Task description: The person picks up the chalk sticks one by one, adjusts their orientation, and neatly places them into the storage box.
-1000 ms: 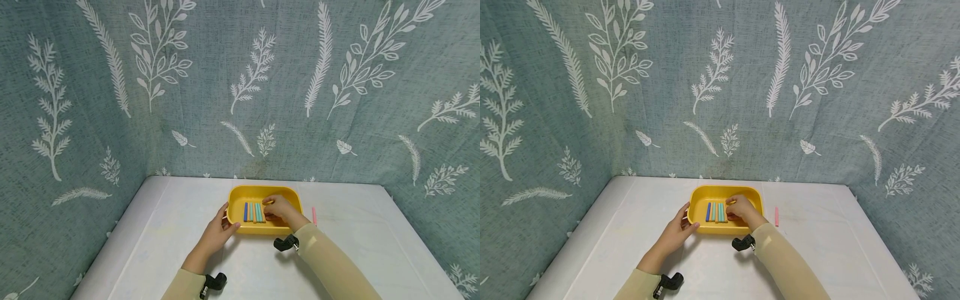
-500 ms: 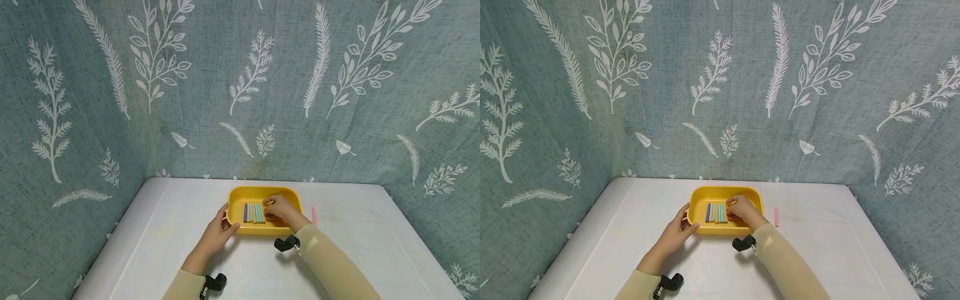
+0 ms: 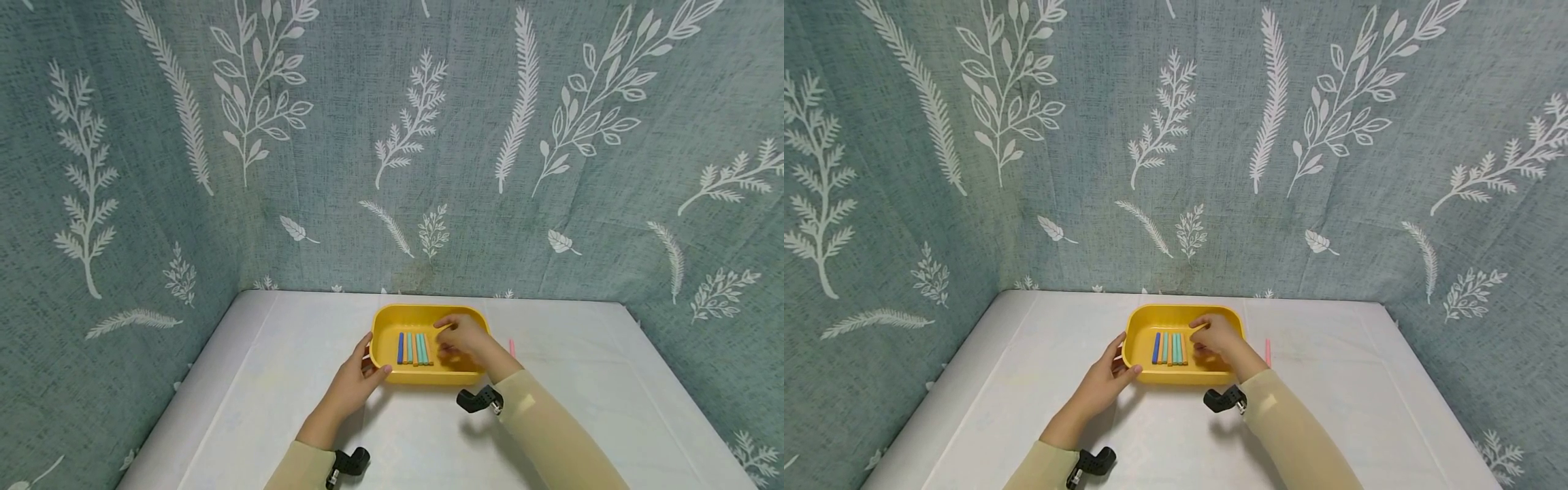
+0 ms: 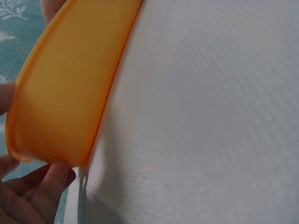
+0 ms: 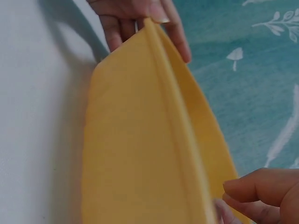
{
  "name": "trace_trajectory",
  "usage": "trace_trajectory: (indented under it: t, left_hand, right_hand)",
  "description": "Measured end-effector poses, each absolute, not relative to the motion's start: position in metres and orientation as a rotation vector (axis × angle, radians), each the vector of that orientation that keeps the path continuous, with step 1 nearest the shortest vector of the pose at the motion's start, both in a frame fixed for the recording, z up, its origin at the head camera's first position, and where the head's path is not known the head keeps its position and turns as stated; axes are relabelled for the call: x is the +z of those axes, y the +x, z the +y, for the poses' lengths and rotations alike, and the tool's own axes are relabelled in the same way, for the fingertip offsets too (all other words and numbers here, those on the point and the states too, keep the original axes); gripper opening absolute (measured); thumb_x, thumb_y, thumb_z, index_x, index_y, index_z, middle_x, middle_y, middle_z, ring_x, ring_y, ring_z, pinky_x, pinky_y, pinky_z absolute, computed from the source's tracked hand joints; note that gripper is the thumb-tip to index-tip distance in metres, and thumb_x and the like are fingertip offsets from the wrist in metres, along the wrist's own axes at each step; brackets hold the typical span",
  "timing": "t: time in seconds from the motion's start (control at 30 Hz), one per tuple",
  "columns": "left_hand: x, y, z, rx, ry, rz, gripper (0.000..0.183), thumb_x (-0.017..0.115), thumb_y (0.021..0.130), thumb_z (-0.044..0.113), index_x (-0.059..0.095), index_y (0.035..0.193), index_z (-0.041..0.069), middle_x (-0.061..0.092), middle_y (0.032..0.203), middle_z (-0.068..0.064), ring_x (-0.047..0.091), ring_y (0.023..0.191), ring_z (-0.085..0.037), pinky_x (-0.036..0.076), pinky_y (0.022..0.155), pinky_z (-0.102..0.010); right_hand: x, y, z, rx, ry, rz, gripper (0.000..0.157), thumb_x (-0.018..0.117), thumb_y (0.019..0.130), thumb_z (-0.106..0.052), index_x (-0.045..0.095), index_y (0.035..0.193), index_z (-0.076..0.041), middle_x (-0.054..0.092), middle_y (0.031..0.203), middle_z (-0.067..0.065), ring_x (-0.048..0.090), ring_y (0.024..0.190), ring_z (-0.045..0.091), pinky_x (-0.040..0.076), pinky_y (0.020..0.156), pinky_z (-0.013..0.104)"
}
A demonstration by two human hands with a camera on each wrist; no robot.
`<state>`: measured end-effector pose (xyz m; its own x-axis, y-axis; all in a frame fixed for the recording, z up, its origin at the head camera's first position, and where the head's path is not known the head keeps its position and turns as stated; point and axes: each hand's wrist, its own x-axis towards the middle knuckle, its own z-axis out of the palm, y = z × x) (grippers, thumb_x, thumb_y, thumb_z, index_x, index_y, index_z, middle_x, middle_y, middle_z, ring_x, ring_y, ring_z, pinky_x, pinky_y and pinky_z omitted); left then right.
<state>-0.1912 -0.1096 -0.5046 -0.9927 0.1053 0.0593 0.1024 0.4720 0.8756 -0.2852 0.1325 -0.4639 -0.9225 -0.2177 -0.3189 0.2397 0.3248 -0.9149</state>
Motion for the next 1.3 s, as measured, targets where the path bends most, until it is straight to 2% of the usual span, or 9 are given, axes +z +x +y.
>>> trace_trajectory:
  t: [0.27,0.47,0.67,1.03,1.3]
  left_hand:
    - [-0.504,-0.191,-0.110,1.604,0.176,2.684,0.081,0.064,0.086,0.039,0.015,0.148,0.025,0.038,0.140,-0.015,0.050,0.118,-0.025,0.046,0.094,-0.036]
    - [-0.505,-0.192,-0.111,1.615,0.186,2.674,0.080,0.063,0.086,0.040,0.015,0.148,0.025,0.038,0.140,-0.015,0.050,0.118,-0.026,0.047,0.093,-0.036]
    - [-0.503,-0.191,-0.110,1.612,0.184,2.674,0.080,0.064,0.086,0.039,0.015,0.148,0.026,0.038,0.140,-0.015,0.050,0.118,-0.025,0.047,0.093,-0.036]
    - [-0.504,-0.190,-0.110,1.606,0.192,2.678,0.080,0.063,0.086,0.039,0.015,0.148,0.027,0.038,0.140,-0.015,0.050,0.118,-0.025,0.047,0.092,-0.034]
    - [-0.506,-0.192,-0.110,1.601,0.201,2.689,0.080,0.063,0.086,0.039,0.014,0.148,0.027,0.037,0.141,-0.014,0.049,0.119,-0.026,0.046,0.093,-0.036]
  right_hand:
    - [-0.443,-0.276,0.142,-1.599,0.009,2.244,0.035,0.062,0.086,-0.003,0.056,0.120,0.001,0.056,0.098,0.015,0.057,0.075,0.025,0.055,0.074,0.041]
    - [-0.432,-0.269,0.153,-1.592,-0.039,2.266,0.034,0.061,0.088,-0.006,0.056,0.121,0.000,0.057,0.099,0.016,0.058,0.078,0.026,0.055,0.076,0.042]
    - [-0.423,-0.263,0.166,-1.600,-0.050,2.286,0.033,0.061,0.088,-0.006,0.056,0.120,-0.001,0.055,0.102,0.015,0.057,0.079,0.025,0.056,0.073,0.036]
    - [-0.414,-0.254,0.189,-1.633,-0.082,2.312,0.029,0.061,0.088,-0.008,0.058,0.116,-0.004,0.054,0.101,0.015,0.057,0.080,0.026,0.056,0.073,0.035]
    - [-0.414,-0.250,0.209,-1.650,-0.099,2.336,0.033,0.061,0.088,-0.008,0.055,0.120,0.001,0.053,0.099,0.016,0.058,0.085,0.029,0.056,0.075,0.036]
